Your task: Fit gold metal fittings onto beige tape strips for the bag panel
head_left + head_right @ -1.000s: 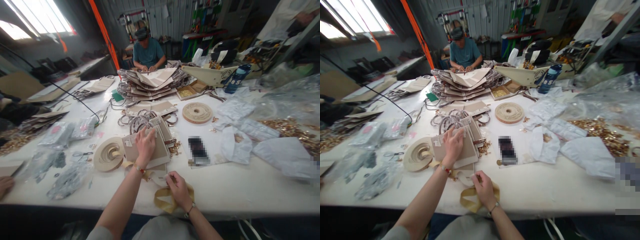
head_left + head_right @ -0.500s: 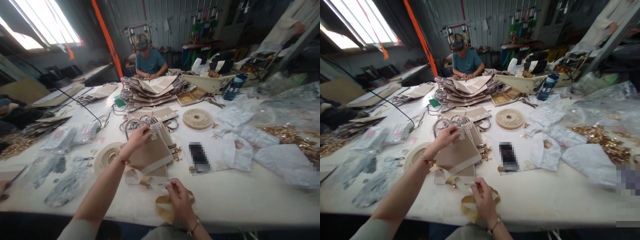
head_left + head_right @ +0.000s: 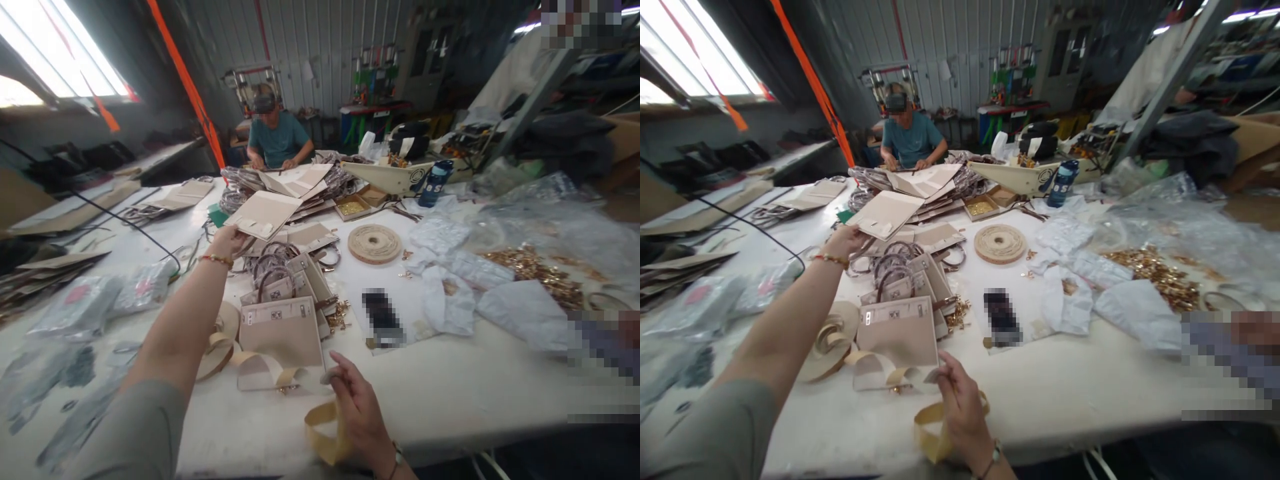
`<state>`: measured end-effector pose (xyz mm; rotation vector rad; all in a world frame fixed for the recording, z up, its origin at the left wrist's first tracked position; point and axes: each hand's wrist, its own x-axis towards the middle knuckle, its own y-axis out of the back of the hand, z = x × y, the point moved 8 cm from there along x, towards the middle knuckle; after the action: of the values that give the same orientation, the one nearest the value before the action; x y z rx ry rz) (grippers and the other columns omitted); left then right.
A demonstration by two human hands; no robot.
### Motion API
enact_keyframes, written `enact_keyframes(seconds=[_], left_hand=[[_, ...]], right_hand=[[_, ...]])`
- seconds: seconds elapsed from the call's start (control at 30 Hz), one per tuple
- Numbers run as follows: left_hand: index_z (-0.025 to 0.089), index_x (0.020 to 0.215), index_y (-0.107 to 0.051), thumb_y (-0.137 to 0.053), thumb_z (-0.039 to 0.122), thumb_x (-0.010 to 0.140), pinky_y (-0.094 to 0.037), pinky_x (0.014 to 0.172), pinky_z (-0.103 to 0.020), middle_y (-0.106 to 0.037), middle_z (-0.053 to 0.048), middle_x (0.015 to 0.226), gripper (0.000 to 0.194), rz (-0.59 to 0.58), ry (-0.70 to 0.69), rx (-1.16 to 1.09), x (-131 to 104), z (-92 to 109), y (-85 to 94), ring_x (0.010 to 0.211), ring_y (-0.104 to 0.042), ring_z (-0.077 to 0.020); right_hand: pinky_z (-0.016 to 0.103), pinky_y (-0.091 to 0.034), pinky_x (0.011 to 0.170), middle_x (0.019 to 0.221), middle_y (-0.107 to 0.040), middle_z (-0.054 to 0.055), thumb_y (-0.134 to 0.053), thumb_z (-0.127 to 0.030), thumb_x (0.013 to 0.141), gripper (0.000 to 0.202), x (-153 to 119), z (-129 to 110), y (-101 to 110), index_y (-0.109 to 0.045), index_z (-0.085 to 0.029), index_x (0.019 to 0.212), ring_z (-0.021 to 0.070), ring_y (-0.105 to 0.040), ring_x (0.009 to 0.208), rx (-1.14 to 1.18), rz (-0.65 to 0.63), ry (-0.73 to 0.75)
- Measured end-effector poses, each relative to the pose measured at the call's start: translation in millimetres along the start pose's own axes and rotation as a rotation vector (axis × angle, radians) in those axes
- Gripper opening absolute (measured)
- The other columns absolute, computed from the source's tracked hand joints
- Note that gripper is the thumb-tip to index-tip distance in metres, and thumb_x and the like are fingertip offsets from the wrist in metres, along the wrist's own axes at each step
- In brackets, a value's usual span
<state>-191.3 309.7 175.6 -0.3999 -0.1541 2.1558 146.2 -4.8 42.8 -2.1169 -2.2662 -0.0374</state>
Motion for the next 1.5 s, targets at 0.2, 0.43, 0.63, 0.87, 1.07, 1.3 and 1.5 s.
enact_keyframes(seconds=[0.2,0.43,0.63,0.87,1.07,1.3,1.5], left_hand=[[0.022,0.134,-0.051,-0.068,0.014,0.086,-0.052,0.065,-0.023,-0.066,-0.003,0.104,0.051,0.041,-0.125,0.321,-44.3,-10.5,44.9,0.077,-0.062,-0.0118],[0.02,0.113,-0.074,-0.074,0.041,0.079,-0.054,0.08,-0.031,-0.076,-0.009,0.104,0.04,-0.917,-0.349,0.769,-245.3,-91.0,35.0,0.094,-0.068,-0.0236],[0.021,0.086,-0.079,-0.065,0.042,0.089,-0.052,0.064,-0.025,-0.078,-0.006,0.087,0.025,-0.852,-0.159,0.78,-307.0,-145.7,68.1,0.072,-0.068,-0.0175],[0.021,0.082,-0.078,-0.069,0.048,0.082,-0.054,0.06,-0.027,-0.078,-0.005,0.08,0.028,-0.444,-0.287,0.753,-272.4,-118.1,112.1,0.069,-0.07,-0.0201],[0.027,0.087,-0.077,-0.066,0.036,0.086,-0.053,0.054,-0.025,-0.078,-0.002,0.081,0.013,-0.594,-0.6,0.953,-295.5,-108.5,94.5,0.065,-0.071,-0.0186],[0.028,0.098,-0.072,-0.06,0.02,0.091,-0.057,0.06,-0.023,-0.078,0.0,0.086,0.016,-0.641,-0.816,0.906,-331.3,-104.2,71.5,0.071,-0.072,-0.0158],[0.025,0.1,-0.068,-0.065,0.025,0.092,-0.056,0.063,-0.025,-0.076,-0.002,0.088,0.009,-0.459,-0.914,0.997,-331.5,-103.7,87.9,0.067,-0.069,-0.0155]], right_hand=[[0.032,-0.054,0.081,0.092,-0.076,0.007,-0.056,-0.036,0.095,0.024,5.5,-0.6,-2.0,-0.073,-0.02,0.1,0.0215,-0.07,0.087,-0.061,-0.014,-0.063],[0.024,-0.046,0.062,0.072,-0.069,0.001,-0.064,-0.036,0.092,0.02,16.1,-7.5,-18.2,-0.067,-0.018,0.085,0.0147,-0.063,0.065,-0.137,-0.068,-0.129],[0.024,-0.045,0.062,0.07,-0.071,0.001,-0.073,-0.043,0.086,0.028,14.0,-15.6,-28.6,-0.065,-0.018,0.076,0.0143,-0.064,0.064,-0.201,-0.105,-0.09],[0.027,-0.051,0.07,0.089,-0.077,0.006,-0.071,-0.043,0.088,0.032,17.0,-9.5,-22.4,-0.063,-0.018,0.071,0.0168,-0.069,0.077,-0.166,-0.216,-0.045],[0.05,-0.039,0.114,0.144,-0.056,0.018,-0.074,-0.042,0.085,0.053,19.9,-41.1,-19.7,-0.06,-0.017,0.13,0.0306,-0.05,0.136,-0.478,-0.107,0.229],[0.036,-0.05,0.102,0.119,-0.073,0.008,-0.065,-0.042,0.094,0.038,10.9,-47.5,-54.6,-0.065,-0.022,0.126,0.0237,-0.067,0.112,-0.212,-0.176,0.111],[0.027,-0.052,0.078,0.093,-0.077,0.004,-0.053,-0.032,0.1,0.024,13.2,-30.4,-53.7,-0.073,-0.02,0.102,0.019,-0.071,0.087,-0.186,-0.195,-0.021]])
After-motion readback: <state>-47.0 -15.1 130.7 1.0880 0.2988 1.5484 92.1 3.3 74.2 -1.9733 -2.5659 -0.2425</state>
